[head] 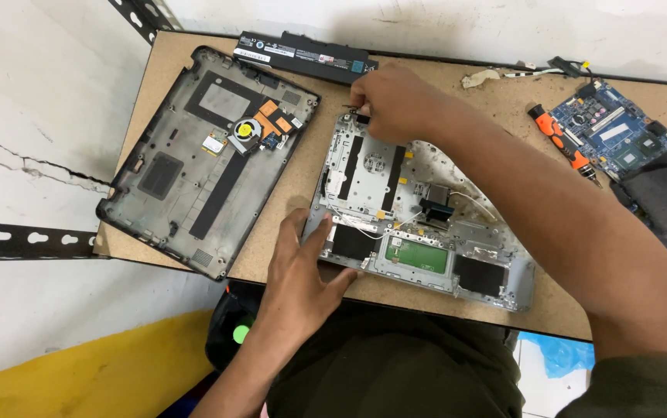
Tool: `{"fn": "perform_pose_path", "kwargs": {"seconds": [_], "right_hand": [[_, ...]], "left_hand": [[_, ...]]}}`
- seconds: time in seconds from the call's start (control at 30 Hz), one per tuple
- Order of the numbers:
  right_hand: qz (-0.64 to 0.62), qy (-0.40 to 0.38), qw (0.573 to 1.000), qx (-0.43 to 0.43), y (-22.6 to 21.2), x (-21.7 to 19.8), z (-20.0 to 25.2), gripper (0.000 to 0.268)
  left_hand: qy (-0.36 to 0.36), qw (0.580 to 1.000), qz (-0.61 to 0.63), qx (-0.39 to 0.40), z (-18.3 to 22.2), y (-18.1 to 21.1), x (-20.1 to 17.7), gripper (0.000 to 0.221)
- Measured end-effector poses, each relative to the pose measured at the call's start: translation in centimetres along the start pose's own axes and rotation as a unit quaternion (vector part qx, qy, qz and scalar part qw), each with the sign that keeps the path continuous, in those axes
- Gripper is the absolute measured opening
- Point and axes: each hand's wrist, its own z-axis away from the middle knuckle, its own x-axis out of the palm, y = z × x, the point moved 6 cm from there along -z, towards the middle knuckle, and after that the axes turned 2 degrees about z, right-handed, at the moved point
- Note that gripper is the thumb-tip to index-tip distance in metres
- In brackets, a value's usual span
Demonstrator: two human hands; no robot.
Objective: Connecting internal ribbon cables and positioning components inside a laptop chassis during a repair process.
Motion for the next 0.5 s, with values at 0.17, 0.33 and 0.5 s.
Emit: {"fn": "perform_pose_path", "kwargs": {"seconds": [0.17,0.33,0.5], "right_hand": [[0.01,0.013,1.0,-0.004,0.15,0.19,-0.68,0.014],[0.033,0.039,0.999,-0.006,0.04,0.49,-0.89,0.012],[0.004,0.044,0.999,0.012,0.13,0.2,-0.97,0.016]], "left_hand": [[0.002,1.0,-0.006,0.006,-0.12,0.19,0.0,0.076],[0.008,1.0,-0.016,0.015,0.0,0.09,0.06,0.075],[0.006,0.999,-0.017,0.032,0.07,0.13,0.01,0.073]]}}
